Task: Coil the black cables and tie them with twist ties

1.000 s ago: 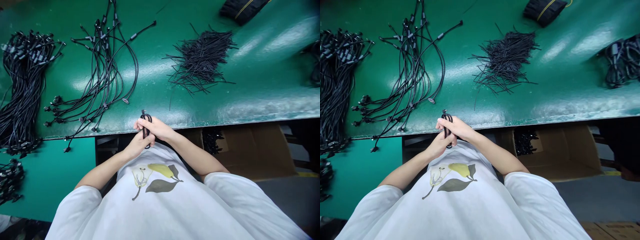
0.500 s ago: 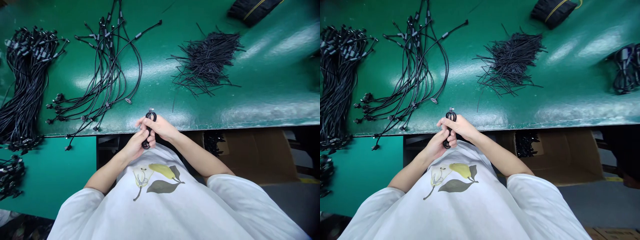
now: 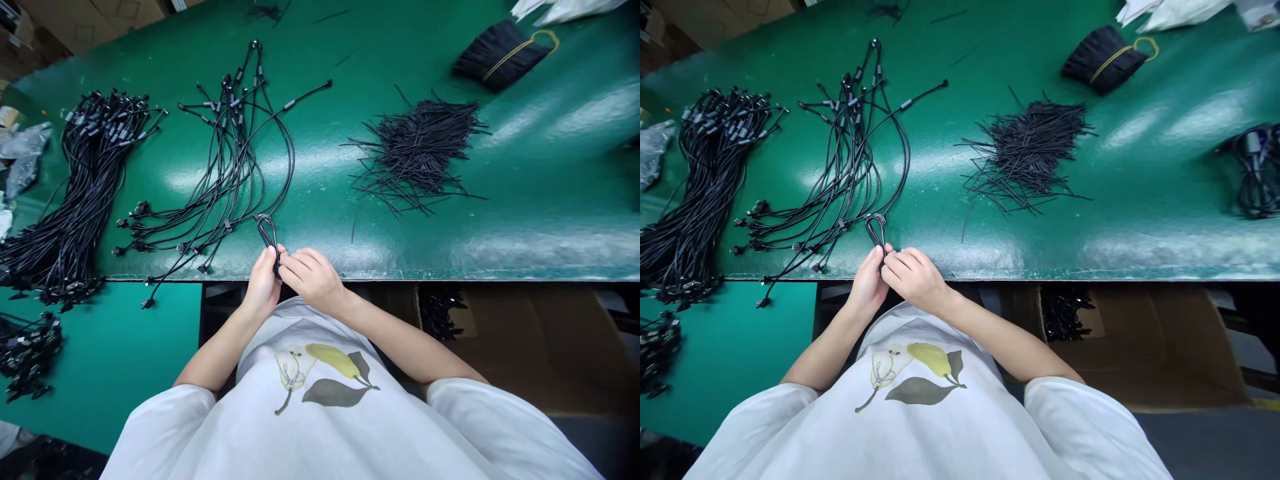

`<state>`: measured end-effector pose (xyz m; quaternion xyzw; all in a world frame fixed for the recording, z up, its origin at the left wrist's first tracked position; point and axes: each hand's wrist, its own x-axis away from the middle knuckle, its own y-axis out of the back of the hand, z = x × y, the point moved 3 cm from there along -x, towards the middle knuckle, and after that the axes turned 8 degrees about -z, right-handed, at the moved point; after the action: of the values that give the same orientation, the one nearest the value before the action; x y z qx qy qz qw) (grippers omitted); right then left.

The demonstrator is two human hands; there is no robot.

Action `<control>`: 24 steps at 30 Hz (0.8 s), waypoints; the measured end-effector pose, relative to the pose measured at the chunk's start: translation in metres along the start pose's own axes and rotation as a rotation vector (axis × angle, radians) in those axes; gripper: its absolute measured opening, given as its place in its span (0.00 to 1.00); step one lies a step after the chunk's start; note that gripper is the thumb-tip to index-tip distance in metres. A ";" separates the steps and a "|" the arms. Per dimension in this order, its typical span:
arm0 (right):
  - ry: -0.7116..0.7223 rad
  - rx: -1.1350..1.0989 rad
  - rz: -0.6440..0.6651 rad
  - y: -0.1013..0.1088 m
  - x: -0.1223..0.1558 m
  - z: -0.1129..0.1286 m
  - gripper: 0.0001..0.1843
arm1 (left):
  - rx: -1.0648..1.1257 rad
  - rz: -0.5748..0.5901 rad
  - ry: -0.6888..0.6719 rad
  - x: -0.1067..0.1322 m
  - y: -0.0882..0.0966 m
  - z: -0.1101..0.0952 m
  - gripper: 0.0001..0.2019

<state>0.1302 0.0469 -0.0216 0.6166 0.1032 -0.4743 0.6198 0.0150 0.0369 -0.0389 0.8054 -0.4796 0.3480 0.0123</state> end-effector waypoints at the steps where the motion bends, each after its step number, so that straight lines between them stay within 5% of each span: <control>1: 0.010 0.011 -0.008 0.001 -0.001 0.000 0.15 | -0.009 -0.001 -0.003 0.000 0.000 0.000 0.10; 7: -0.080 -0.152 0.044 0.000 -0.002 0.002 0.20 | -0.017 0.002 -0.010 -0.001 -0.003 -0.002 0.13; 12: 0.026 -0.227 0.094 0.016 -0.008 -0.004 0.19 | -0.138 0.040 -0.098 -0.004 0.001 -0.005 0.14; 15: 0.082 -0.189 0.175 0.029 -0.014 -0.015 0.18 | -0.400 0.209 -0.174 0.000 0.004 -0.011 0.17; 19: 0.218 -0.100 0.372 0.037 -0.013 -0.022 0.18 | -0.813 0.559 -0.088 0.018 0.004 -0.016 0.24; 24: 0.260 -0.046 0.441 0.046 0.003 -0.015 0.16 | -0.928 0.719 0.002 0.043 0.000 -0.027 0.19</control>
<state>0.1720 0.0486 0.0035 0.6658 0.0556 -0.2421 0.7036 0.0129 0.0143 0.0063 0.5023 -0.8249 0.0848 0.2451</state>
